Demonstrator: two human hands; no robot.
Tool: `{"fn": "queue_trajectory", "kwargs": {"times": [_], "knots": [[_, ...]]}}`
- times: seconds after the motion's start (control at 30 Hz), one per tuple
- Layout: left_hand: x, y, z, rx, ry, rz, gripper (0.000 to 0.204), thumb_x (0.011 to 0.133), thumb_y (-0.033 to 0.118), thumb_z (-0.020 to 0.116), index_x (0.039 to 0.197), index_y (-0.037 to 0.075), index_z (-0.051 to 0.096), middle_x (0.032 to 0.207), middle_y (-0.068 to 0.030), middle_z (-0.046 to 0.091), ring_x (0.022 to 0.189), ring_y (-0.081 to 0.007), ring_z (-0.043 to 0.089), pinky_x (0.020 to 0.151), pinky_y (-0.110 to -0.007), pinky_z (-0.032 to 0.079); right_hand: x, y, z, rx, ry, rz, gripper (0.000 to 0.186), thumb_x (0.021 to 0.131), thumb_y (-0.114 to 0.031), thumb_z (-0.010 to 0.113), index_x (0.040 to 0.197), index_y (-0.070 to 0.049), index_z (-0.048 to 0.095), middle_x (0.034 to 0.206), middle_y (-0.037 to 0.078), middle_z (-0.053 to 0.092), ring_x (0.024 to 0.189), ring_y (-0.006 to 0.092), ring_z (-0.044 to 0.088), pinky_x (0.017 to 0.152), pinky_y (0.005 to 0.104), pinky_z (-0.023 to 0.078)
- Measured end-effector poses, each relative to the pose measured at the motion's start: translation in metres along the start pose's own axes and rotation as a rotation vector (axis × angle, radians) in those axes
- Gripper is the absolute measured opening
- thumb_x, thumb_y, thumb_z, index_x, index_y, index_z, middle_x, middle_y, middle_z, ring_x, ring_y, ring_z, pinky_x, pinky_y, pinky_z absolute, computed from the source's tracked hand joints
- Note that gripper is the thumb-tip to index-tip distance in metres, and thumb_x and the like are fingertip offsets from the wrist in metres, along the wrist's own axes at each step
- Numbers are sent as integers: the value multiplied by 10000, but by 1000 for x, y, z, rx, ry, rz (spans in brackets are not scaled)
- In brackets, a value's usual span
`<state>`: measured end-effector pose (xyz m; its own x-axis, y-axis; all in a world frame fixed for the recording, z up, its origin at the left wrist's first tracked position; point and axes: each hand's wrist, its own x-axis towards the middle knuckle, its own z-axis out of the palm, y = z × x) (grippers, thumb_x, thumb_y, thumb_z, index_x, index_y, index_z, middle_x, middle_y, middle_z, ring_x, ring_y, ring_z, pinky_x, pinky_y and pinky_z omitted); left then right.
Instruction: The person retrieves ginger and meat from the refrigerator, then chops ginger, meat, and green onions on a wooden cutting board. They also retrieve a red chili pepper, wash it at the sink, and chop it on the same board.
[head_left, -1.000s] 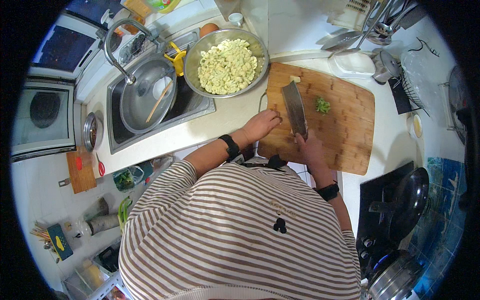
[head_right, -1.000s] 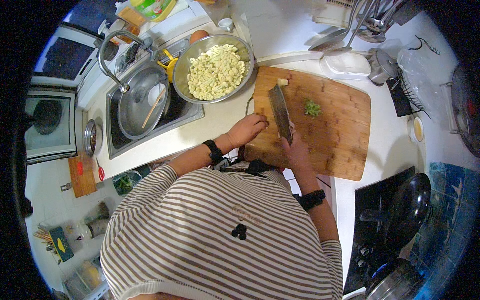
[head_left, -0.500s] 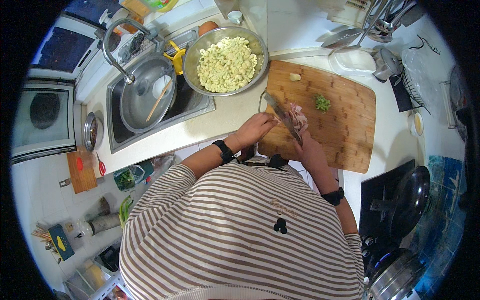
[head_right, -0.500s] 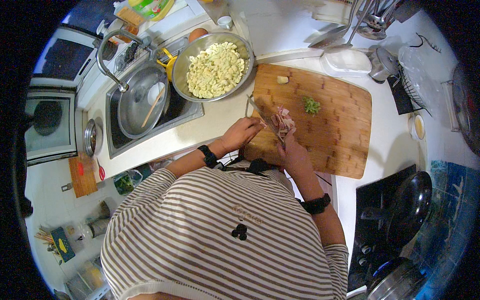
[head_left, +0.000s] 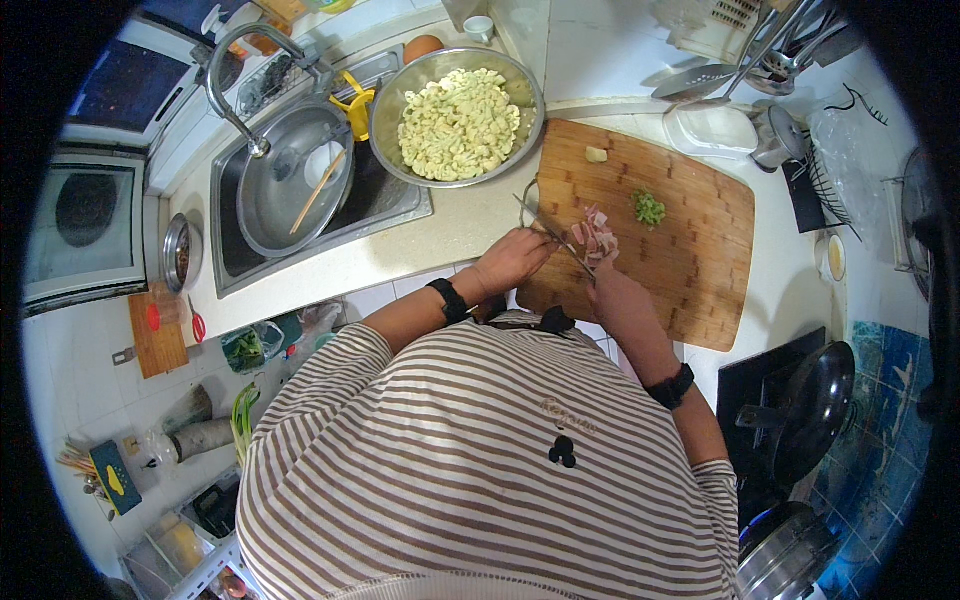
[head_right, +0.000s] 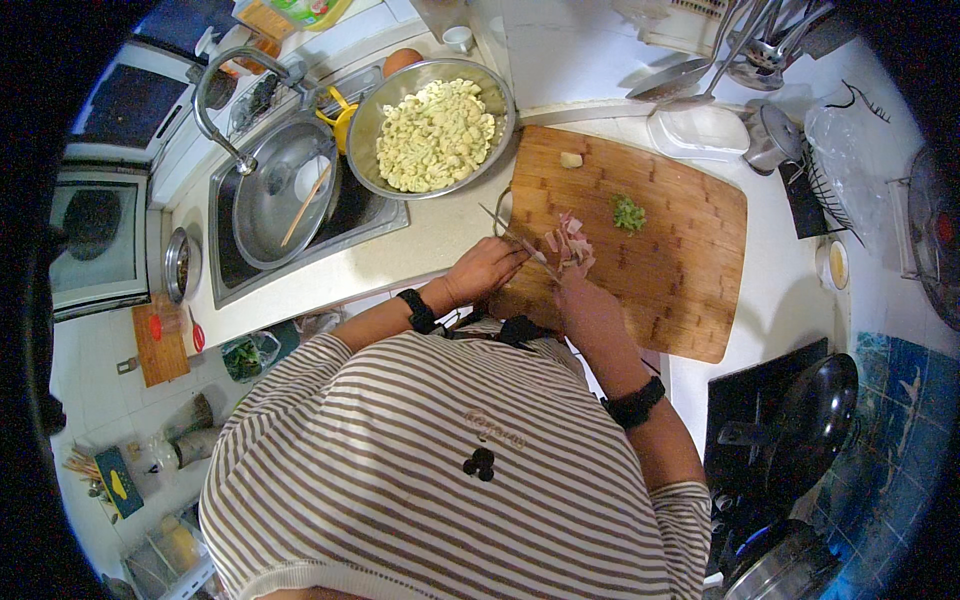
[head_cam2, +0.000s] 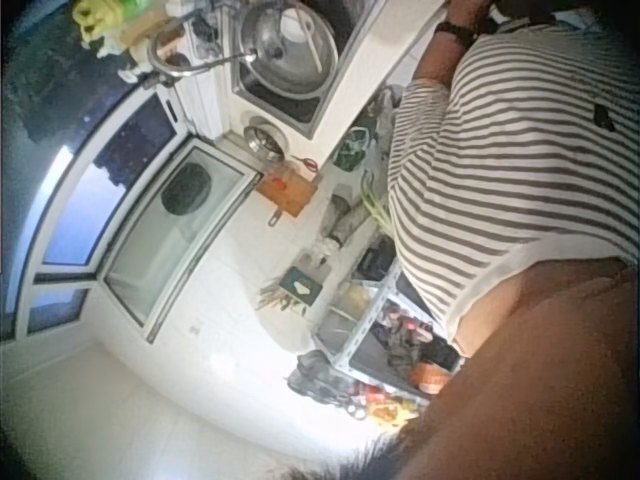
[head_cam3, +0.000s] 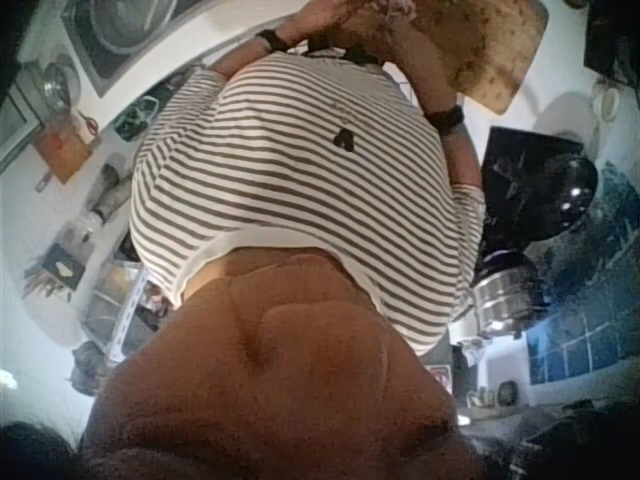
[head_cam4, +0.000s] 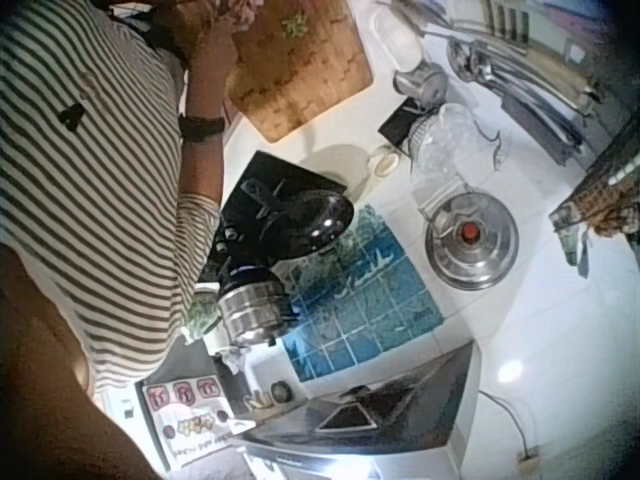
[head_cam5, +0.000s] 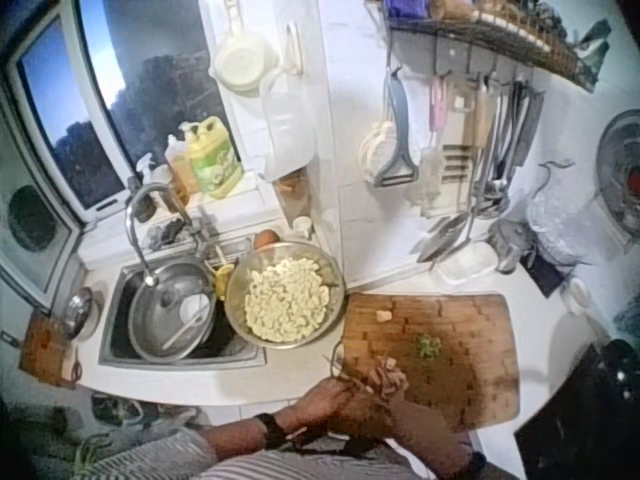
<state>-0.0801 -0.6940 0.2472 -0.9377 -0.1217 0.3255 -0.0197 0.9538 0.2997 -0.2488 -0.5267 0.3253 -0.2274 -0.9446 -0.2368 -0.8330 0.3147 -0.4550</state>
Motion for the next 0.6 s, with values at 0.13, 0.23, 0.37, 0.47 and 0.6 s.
{"fn": "queue_trajectory", "kwargs": {"times": [0.13, 0.23, 0.37, 0.47, 0.6], "knots": [[-2, -3, 3, -33, -8, 1, 406, 797, 89, 614, 1195, 26, 561, 1110, -129, 578, 968, -297, 552, 837, -392, 458, 8, 0, -2, -19, -77, 54, 429, 907, -255, 518, 1219, 10, 393, 788, 254, 650, 726, 411, 652, 614, 506, 523], [-3, -4, 6, -53, -33, -21, 408, 792, 84, 615, 1192, 21, 561, 1101, -133, 579, 972, -300, 554, 846, -393, 459, 15, 2, 5, -18, -90, 71, 499, 905, -254, 518, 1295, 10, 355, 840, 264, 649, 745, 409, 655, 624, 504, 529], [-4, -6, 6, -41, -33, 4, 414, 786, 82, 618, 1190, 13, 556, 1095, -140, 576, 985, -309, 555, 852, -391, 464, 31, 7, 30, 5, -105, 154, 483, 906, -268, 520, 1279, -4, 365, 897, 282, 641, 768, 412, 654, 648, 506, 534], [-1, -6, 4, -65, 4, 44, 425, 782, 78, 615, 1197, 7, 549, 1112, -155, 571, 991, -317, 554, 860, -400, 466, 35, 19, 48, 110, -23, 202, 520, 905, -320, 528, 1281, 7, 378, 915, 286, 640, 805, 435, 646, 695, 514, 522], [14, -1, 2, -87, 8, 26, 379, 836, 84, 582, 1206, 13, 543, 1153, -168, 567, 1028, -339, 548, 884, -402, 462, 32, 30, 53, 336, 203, 163, 499, 891, -343, 562, 1245, -16, 434, 909, 283, 639, 840, 455, 629, 722, 519, 500]]}}
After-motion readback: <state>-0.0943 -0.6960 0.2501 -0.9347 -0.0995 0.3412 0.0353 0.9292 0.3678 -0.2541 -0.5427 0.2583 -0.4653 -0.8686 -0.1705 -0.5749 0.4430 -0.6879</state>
